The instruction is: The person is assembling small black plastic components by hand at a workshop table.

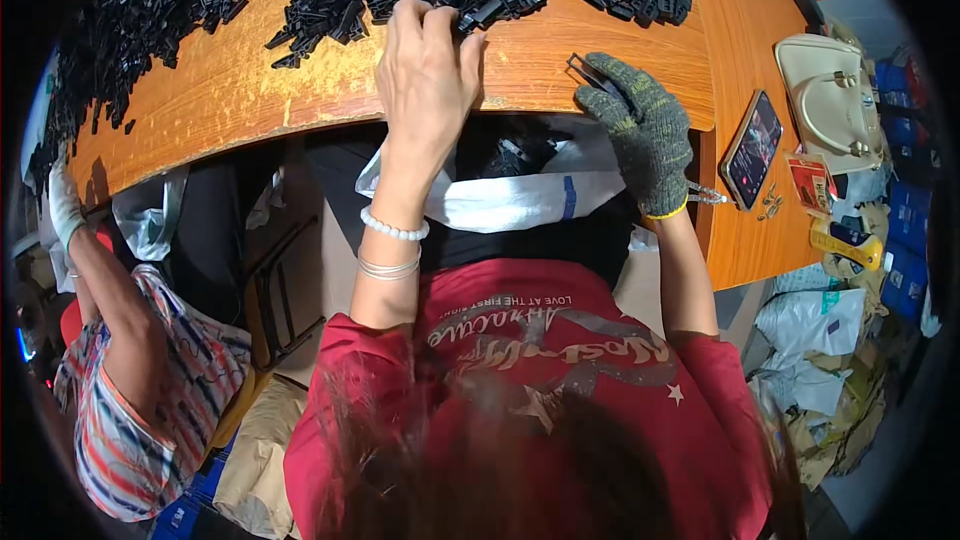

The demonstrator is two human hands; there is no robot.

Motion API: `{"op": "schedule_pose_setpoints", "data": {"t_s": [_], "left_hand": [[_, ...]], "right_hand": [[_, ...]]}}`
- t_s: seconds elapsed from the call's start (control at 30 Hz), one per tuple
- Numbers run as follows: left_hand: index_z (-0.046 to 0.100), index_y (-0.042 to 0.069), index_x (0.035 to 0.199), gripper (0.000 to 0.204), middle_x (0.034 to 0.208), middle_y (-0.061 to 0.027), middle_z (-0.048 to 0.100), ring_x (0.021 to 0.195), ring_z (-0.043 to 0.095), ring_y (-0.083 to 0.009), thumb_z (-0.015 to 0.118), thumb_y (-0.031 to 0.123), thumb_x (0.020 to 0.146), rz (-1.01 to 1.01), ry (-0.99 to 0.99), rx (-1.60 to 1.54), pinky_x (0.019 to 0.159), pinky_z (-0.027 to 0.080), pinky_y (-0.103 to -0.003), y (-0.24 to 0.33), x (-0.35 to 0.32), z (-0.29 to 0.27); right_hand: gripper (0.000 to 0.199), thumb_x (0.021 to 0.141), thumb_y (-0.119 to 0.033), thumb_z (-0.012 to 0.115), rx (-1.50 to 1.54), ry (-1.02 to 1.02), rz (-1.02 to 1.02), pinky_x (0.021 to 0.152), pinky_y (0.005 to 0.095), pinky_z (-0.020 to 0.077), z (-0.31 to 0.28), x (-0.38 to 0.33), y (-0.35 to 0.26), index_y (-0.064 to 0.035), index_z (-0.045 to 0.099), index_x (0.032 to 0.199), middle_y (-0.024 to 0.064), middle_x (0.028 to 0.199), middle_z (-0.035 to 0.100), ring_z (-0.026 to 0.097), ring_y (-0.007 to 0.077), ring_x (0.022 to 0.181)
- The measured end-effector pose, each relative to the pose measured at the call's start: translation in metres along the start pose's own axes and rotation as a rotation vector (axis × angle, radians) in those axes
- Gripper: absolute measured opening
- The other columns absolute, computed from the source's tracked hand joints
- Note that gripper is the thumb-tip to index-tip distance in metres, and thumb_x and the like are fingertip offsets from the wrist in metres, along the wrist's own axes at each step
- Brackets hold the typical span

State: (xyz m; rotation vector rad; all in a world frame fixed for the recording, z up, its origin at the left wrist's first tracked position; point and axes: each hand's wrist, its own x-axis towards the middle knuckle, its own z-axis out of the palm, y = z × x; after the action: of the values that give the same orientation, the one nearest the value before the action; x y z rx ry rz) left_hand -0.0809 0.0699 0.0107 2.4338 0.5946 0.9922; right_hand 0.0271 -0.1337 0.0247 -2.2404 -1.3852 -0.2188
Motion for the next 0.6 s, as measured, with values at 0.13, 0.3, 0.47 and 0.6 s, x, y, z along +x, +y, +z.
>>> {"op": "schedule_pose_setpoints", "data": {"t_s": [0.13, 0.3, 0.47, 0.6], "left_hand": [[0.061, -0.002, 0.091, 0.017, 0.091, -0.0155, 0.053, 0.082, 0.057, -0.0318, 0.067, 0.009, 0.08, 0.004, 0.033, 0.026, 0.068, 0.047, -0.04, -0.001, 0.001, 0.011], [0.057, 0.001, 0.083, 0.016, 0.082, -0.0132, 0.052, 0.073, 0.056, -0.0292, 0.067, 0.013, 0.08, 0.041, 0.004, -0.019, 0.057, 0.045, -0.039, 0.015, -0.014, 0.015], [0.054, 0.002, 0.08, 0.024, 0.078, -0.0126, 0.053, 0.068, 0.056, -0.0286, 0.071, 0.02, 0.079, 0.101, -0.036, -0.029, 0.056, 0.045, -0.039, 0.033, -0.029, 0.026], [0.055, 0.001, 0.084, 0.02, 0.077, -0.013, 0.051, 0.072, 0.058, -0.0318, 0.069, 0.016, 0.08, 0.118, -0.089, -0.186, 0.059, 0.047, -0.04, 0.029, -0.024, 0.021]], "right_hand": [[0.026, 0.082, -0.015, 0.067, -0.101, 0.019, -0.16, 0.082, 0.0354, 0.0512, 0.002, -0.001, 0.008, -0.0115, 0.069, 0.108, 0.0099, 0.109, 0.067, 0.064, 0.0267, 0.097], [0.029, 0.082, -0.018, 0.069, 0.06, 0.009, -0.002, 0.081, 0.0346, 0.051, 0.001, 0.001, 0.0, -0.0111, 0.068, 0.11, 0.0095, 0.107, 0.067, 0.064, 0.0269, 0.095], [0.033, 0.081, -0.021, 0.07, -0.069, -0.009, -0.093, 0.079, 0.0336, 0.0511, 0.0, 0.001, 0.005, -0.0081, 0.067, 0.111, 0.011, 0.106, 0.067, 0.065, 0.0282, 0.093], [0.031, 0.081, -0.019, 0.069, 0.063, 0.009, 0.003, 0.079, 0.034, 0.0513, -0.001, 0.004, 0.001, -0.0095, 0.068, 0.11, 0.0102, 0.107, 0.067, 0.065, 0.0272, 0.093]]}}
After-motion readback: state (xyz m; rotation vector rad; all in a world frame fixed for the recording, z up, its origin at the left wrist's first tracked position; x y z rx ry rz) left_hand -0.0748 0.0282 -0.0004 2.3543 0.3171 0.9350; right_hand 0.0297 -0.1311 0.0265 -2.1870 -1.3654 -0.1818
